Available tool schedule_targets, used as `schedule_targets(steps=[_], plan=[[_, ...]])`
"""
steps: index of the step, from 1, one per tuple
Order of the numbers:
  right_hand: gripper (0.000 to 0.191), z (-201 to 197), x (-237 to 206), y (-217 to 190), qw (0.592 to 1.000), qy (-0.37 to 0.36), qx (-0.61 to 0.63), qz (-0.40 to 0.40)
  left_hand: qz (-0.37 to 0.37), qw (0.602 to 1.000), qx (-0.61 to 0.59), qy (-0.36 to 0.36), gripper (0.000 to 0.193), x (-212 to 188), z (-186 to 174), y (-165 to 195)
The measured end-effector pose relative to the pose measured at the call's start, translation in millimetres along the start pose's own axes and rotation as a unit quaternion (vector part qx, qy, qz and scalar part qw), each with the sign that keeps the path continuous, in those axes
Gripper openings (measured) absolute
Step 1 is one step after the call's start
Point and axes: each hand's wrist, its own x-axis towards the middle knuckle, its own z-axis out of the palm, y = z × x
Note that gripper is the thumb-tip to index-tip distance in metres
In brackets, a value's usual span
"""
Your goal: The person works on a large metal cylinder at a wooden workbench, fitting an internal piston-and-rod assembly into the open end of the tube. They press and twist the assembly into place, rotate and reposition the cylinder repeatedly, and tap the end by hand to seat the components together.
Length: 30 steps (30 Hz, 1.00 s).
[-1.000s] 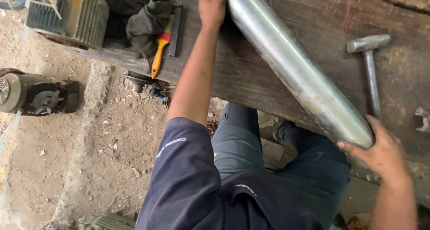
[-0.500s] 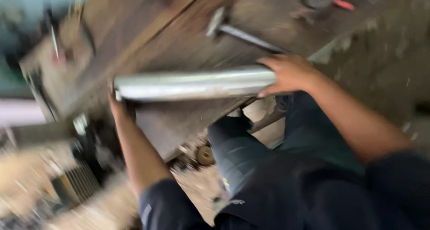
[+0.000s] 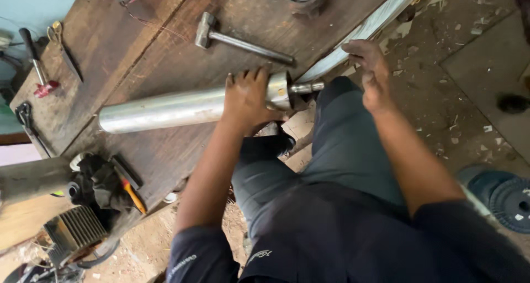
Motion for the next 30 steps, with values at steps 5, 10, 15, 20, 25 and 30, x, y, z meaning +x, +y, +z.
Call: schedule_targets(steps=[5,10,15,20,25,30], plan=[[0.092,-36,-1,27,0.981,0.095,0.068,-0.153,0.017,1.0,0.003,-0.024,0.1,24,-29,26],[0.105,-43,12,20,0.973,0.142,0.081,-0.161,0.006,1.0,-0.011,-0.013,0.1,23,-11,24],[0.102,75,27,28,0.976,-0.173,-0.046,-0.124,0.013,0.999,-0.027,0.027,0.094,23,-2,14],[0.108,121,40,39,0.968,-0.202,-0.086,-0.121,0.031,0.998,-0.014,0.046,0.102,20,-1,-3],[0.106,122,55,9,0.961,-0.2,-0.122,-0.149,0.012,0.998,-0.058,0.032,0.092,15,-7,-7],[0.089,129,44,-32,0.924,-0.215,-0.274,-0.157,-0.013,0.973,-0.022,0.229,0.112,-33,-4,-22]])
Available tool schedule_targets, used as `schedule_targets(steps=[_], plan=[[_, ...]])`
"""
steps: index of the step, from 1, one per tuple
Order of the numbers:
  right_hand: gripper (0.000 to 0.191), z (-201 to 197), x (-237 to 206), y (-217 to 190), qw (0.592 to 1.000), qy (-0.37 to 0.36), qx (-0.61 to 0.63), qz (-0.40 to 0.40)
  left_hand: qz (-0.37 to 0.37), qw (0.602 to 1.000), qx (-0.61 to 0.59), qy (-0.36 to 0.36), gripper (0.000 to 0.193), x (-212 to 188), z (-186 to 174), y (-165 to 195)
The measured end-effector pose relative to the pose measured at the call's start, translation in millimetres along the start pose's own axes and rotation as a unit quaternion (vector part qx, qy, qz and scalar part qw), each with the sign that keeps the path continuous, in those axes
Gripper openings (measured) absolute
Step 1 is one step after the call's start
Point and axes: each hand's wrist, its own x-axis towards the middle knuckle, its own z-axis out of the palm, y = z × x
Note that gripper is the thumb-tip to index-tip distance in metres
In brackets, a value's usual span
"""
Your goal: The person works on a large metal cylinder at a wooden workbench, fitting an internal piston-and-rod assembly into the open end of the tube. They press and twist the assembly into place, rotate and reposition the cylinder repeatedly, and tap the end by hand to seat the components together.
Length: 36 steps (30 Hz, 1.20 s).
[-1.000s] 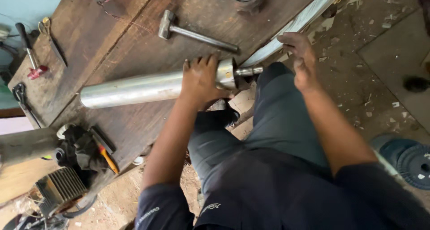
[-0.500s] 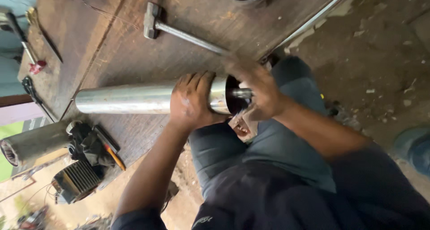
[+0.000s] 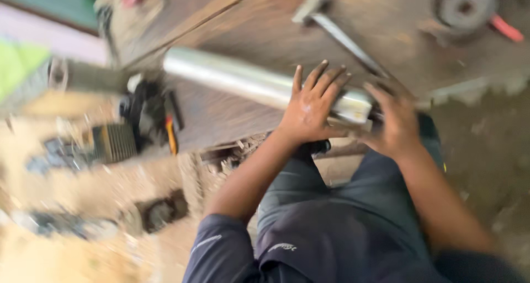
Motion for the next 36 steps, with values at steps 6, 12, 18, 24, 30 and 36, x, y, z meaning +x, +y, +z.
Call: schedule_targets(steps=[6,12,18,24,30,36], plan=[[0.095,3,3,-48,0.975,-0.084,-0.208,0.003,-0.423,0.859,0.159,0.241,0.096,-124,-59,-196],[0.115,18,25,-71,0.899,-0.2,-0.382,0.072,-0.529,0.659,-0.368,0.388,0.086,-176,-56,-377],[0.114,25,37,-73,0.907,-0.212,-0.352,0.09,-0.541,0.639,-0.382,0.391,0.083,-170,-30,-403],[0.112,23,42,-68,0.912,-0.22,-0.326,0.118,-0.517,0.643,-0.347,0.447,0.084,-165,-17,-390],[0.115,22,42,-57,0.901,-0.23,-0.348,0.119,-0.575,0.651,-0.278,0.41,0.079,-163,-19,-391],[0.115,20,38,-49,0.912,-0.223,-0.335,0.083,-0.548,0.656,-0.293,0.429,0.08,-165,-21,-395]])
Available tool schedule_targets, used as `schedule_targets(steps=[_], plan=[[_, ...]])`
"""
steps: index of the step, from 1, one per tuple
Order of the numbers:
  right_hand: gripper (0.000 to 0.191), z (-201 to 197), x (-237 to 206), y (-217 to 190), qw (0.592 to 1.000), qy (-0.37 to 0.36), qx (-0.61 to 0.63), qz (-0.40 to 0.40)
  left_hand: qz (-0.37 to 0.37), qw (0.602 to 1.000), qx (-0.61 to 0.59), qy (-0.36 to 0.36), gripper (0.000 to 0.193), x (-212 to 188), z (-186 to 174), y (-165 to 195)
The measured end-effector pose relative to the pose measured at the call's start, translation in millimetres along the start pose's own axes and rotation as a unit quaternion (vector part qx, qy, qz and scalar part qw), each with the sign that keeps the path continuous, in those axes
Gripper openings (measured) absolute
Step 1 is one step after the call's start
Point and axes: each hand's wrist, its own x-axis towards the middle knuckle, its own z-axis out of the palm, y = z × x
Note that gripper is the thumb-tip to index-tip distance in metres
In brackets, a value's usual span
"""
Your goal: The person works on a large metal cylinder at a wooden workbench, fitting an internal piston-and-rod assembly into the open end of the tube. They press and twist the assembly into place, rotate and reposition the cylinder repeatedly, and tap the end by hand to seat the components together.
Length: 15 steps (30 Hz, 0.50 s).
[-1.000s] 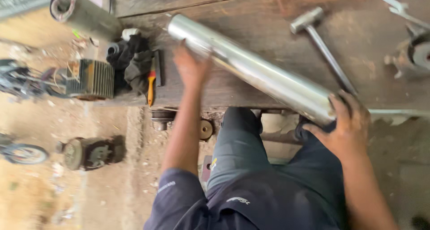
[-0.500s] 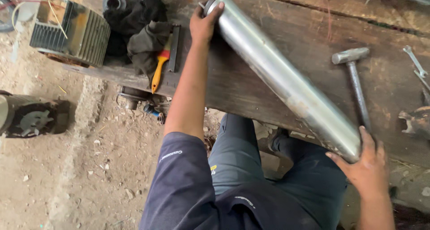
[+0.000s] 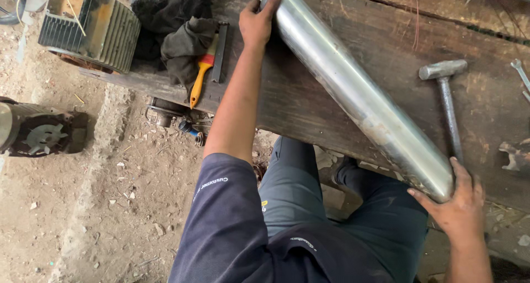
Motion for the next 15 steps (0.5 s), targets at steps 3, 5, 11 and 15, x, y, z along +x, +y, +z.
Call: schedule_targets(steps=[3,5,11,15], plan=[[0.114,-1,1,1,1.0,-0.005,-0.003,-0.003,-0.009,1.0,0.017,-0.004,0.079,0,0,1],[0.114,-1,2,2,1.0,-0.005,0.002,-0.008,-0.017,1.0,0.016,-0.015,0.078,2,1,2],[0.111,-1,7,3,0.999,-0.002,0.046,-0.02,-0.012,0.995,-0.027,-0.096,0.068,16,-4,-1],[0.108,-11,10,-6,0.997,-0.011,0.071,0.015,-0.073,0.982,-0.024,-0.17,0.064,25,-12,0]])
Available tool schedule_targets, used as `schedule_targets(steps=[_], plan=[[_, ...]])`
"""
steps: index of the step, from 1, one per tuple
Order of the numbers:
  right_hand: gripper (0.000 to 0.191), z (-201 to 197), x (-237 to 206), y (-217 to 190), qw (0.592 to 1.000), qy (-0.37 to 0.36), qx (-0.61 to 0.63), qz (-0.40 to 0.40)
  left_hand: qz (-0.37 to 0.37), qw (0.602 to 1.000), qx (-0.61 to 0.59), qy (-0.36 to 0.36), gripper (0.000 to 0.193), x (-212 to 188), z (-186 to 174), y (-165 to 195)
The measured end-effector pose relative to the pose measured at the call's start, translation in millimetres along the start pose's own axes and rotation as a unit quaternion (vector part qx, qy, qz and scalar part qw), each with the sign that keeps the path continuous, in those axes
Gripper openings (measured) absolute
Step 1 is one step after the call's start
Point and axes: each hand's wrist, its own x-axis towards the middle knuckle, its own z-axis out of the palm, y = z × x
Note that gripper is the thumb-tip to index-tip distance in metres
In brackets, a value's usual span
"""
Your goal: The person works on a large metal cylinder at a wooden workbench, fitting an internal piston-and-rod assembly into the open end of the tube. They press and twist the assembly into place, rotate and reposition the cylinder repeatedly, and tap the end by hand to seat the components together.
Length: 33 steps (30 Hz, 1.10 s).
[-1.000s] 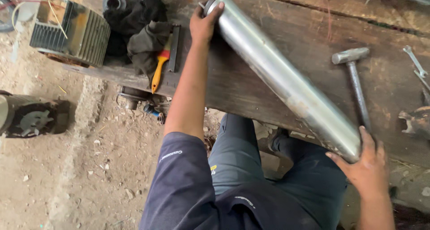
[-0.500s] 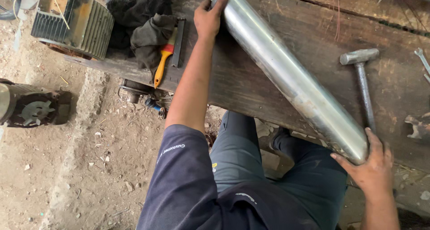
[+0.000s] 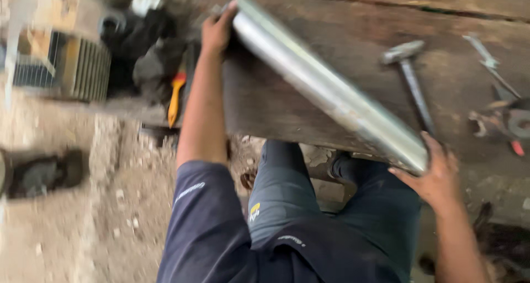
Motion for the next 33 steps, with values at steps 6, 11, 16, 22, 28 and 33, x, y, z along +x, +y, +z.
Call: schedule_targets(steps=[6,11,16,22,28,33], plan=[[0.108,-7,-4,4,0.998,-0.02,0.042,0.051,-0.033,0.998,0.046,0.034,0.058,-19,13,37],[0.093,10,-51,59,0.963,0.183,0.193,-0.04,0.276,0.846,0.438,0.128,0.086,-152,114,58],[0.091,39,-92,123,0.811,0.367,0.456,-0.001,0.41,0.607,0.546,-0.406,0.125,-310,258,85],[0.091,63,-101,187,0.726,0.516,0.451,-0.055,0.342,0.548,0.582,-0.494,0.1,-336,306,115],[0.048,95,-36,113,0.812,0.259,0.517,-0.073,0.378,0.555,0.57,-0.474,0.1,-333,316,99],[0.102,98,-2,89,0.864,0.23,0.412,-0.179,0.371,0.56,0.559,-0.486,0.104,-310,315,102]])
